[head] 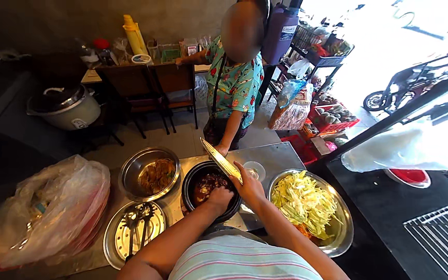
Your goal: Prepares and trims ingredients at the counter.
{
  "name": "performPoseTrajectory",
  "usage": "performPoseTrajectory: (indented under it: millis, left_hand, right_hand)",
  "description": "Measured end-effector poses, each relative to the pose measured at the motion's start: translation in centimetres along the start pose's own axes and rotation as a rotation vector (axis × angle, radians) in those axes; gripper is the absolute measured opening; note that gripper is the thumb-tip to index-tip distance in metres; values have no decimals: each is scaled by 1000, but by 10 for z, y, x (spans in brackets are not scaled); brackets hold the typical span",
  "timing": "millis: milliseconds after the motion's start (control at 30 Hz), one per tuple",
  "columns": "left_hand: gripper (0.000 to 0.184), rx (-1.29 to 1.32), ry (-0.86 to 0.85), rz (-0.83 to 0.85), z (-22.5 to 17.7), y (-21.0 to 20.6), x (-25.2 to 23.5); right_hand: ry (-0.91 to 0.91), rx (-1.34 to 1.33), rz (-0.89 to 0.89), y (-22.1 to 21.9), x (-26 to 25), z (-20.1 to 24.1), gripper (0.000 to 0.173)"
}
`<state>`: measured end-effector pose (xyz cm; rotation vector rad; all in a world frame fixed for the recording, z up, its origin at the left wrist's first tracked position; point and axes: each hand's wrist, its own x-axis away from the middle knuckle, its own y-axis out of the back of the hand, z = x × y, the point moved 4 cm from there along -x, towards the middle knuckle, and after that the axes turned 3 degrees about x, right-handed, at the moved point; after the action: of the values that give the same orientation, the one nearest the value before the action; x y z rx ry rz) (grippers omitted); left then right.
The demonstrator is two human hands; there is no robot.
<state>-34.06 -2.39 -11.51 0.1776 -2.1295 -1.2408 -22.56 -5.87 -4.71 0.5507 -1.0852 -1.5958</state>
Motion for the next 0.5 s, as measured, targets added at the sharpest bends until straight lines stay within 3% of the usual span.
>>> performPoseTrajectory:
  millis: [133, 300, 400, 500]
  left_hand:
    - [43, 430, -23, -297, 29, 17, 33]
    - [43, 1446, -19, -423, 59, 17, 68]
    - [41, 1809, -126, -431, 64, 12, 76]
    - [45, 1923, -201, -431, 64, 7, 79]
  right_hand:
    - [117, -58, 20, -6, -6, 1, 48]
    - [259, -380, 75, -20, -8, 13, 48]
    - [267, -487, 118, -29, -7, 21, 58]
    - [301, -448, 122, -30, -2, 31, 78]
